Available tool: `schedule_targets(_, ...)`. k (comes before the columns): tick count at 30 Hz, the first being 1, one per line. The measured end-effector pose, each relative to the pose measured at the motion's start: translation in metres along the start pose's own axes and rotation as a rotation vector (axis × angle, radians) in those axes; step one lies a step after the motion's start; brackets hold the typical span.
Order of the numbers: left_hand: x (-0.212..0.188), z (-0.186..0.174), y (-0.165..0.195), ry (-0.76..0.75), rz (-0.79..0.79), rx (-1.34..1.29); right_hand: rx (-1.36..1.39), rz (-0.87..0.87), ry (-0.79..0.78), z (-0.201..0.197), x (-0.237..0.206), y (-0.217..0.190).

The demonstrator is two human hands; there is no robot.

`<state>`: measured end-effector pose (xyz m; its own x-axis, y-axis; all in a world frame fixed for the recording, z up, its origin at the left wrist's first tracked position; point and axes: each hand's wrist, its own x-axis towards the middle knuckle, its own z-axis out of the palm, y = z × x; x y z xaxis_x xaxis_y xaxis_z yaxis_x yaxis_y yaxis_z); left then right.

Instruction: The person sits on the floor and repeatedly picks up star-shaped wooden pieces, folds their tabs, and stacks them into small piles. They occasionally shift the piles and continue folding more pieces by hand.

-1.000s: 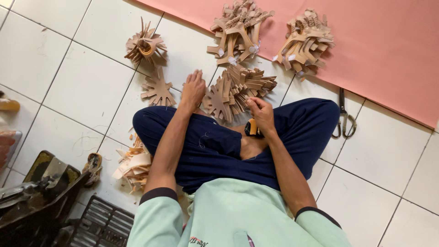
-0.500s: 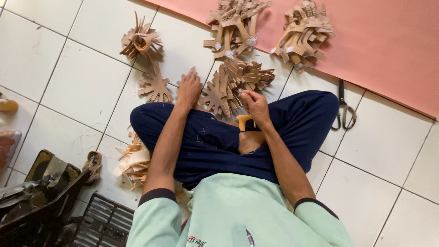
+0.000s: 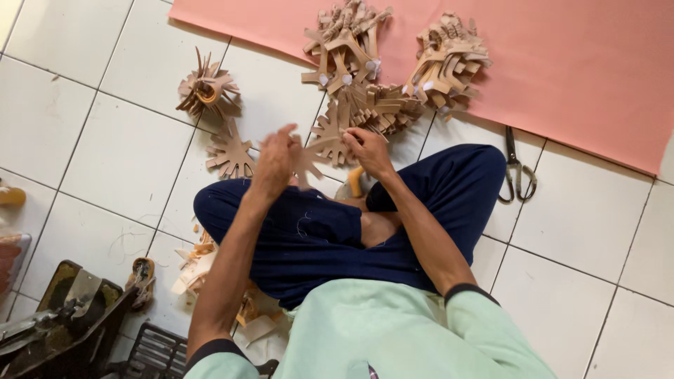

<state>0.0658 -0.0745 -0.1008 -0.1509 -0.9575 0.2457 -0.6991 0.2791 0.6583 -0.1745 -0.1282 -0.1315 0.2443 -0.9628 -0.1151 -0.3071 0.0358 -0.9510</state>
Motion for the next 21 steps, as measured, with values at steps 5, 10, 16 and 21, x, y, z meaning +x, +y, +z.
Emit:
schedule_targets(5,-0.006,0.009,0.042,-0.028,-0.028,-0.34,-0.077,-0.156,0.032,-0.026,-0.041,-0.042)
schedule_targets(10,-0.009,0.006,0.074,-0.024,-0.001,-0.399,0.161,-0.259,-0.195,-0.043,-0.068,-0.067)
schedule_targets(16,-0.014,-0.004,0.091,-0.121,0.105,-0.634,0.313,0.001,-0.44,-0.06,-0.069,-0.068)
schedule_targets(21,-0.014,-0.012,0.093,-0.165,0.26,-0.438,0.327,0.077,-0.574,-0.065,-0.068,-0.064)
